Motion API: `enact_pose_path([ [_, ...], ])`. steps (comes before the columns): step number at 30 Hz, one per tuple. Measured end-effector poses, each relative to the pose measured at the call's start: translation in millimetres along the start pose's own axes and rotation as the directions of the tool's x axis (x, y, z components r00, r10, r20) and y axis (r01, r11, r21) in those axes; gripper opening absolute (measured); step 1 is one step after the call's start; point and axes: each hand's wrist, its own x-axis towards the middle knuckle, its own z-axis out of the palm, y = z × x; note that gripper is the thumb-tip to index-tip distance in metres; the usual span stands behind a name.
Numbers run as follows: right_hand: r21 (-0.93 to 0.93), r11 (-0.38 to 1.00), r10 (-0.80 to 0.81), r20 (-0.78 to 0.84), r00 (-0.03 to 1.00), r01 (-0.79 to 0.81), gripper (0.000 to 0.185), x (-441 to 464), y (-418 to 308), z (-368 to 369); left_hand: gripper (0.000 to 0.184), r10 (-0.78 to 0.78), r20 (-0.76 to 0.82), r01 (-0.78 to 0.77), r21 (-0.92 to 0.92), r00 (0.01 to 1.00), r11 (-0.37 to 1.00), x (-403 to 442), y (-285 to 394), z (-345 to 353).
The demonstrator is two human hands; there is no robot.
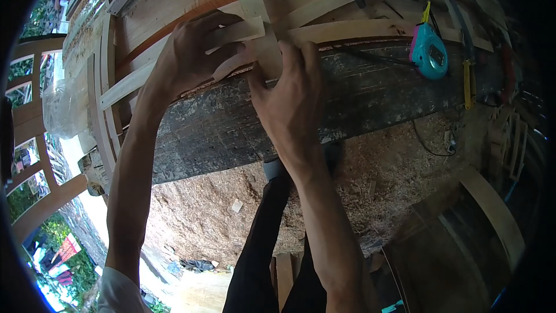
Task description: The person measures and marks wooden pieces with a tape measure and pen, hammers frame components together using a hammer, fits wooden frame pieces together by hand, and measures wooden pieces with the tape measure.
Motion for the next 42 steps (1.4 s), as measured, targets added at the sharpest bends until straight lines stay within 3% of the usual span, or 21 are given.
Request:
enact_pose_path([
  [4,0.004,1.000,0.004,0.010,1.000,-0.004,0.038,1,0,-1,0.032,-0.065,-0.044,0.062,-0.053,0.997,0.997,-1,1,2],
  [14,0.026,1.000,-0.013,-0.087,0.996,0.016,0.041,-10,-8,14,0.033,-0.035,-0.060,0.030,-0.077,0.998,0.997,-5,1,-3],
  [34,0.044,0.999,-0.020,-0.058,0.998,0.022,0.038,-11,-8,10,0.039,-0.150,-0.020,0.146,-0.129,0.989,0.981,-5,4,-2],
  [42,0.037,0.998,-0.047,-0.089,0.995,0.051,0.038,-11,-7,12,0.037,-0.128,-0.027,0.123,-0.141,0.991,0.982,-5,3,-2],
])
